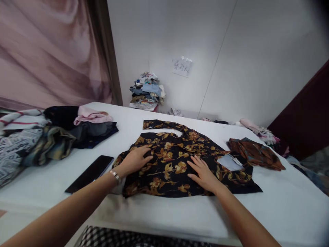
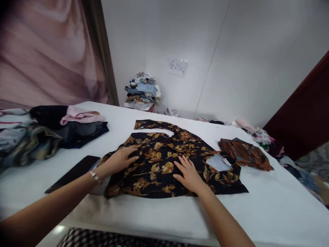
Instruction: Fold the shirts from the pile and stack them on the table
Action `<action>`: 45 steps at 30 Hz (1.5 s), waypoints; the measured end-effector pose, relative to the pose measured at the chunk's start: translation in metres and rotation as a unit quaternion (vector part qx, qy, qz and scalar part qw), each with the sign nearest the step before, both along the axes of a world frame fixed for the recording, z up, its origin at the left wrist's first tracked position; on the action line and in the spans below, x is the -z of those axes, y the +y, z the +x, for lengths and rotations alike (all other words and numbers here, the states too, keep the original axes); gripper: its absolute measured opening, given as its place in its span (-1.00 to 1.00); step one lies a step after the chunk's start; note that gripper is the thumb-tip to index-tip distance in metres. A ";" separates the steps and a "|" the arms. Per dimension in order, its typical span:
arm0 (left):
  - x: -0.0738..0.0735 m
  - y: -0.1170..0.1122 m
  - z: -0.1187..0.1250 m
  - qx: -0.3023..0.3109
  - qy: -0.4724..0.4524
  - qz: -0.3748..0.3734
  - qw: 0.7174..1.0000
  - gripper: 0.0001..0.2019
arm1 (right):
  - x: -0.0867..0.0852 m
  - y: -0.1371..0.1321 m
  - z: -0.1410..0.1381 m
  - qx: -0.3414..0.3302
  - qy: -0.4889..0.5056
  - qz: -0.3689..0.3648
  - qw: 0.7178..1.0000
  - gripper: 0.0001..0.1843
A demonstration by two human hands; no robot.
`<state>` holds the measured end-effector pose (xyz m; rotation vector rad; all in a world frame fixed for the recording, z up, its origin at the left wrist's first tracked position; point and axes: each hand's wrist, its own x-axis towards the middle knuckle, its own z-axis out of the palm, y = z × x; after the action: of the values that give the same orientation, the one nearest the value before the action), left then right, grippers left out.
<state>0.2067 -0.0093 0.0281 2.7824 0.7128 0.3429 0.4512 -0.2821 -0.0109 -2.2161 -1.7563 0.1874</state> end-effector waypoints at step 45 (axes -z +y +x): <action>0.074 0.092 0.080 -0.054 0.028 0.053 0.997 -0.41 | -0.035 0.279 0.136 0.234 -0.077 -0.038 0.968 -0.62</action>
<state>0.2867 0.0824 -0.0462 2.8696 0.8858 0.3334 0.5876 -0.0034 0.0242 -2.6880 -1.2568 -0.0274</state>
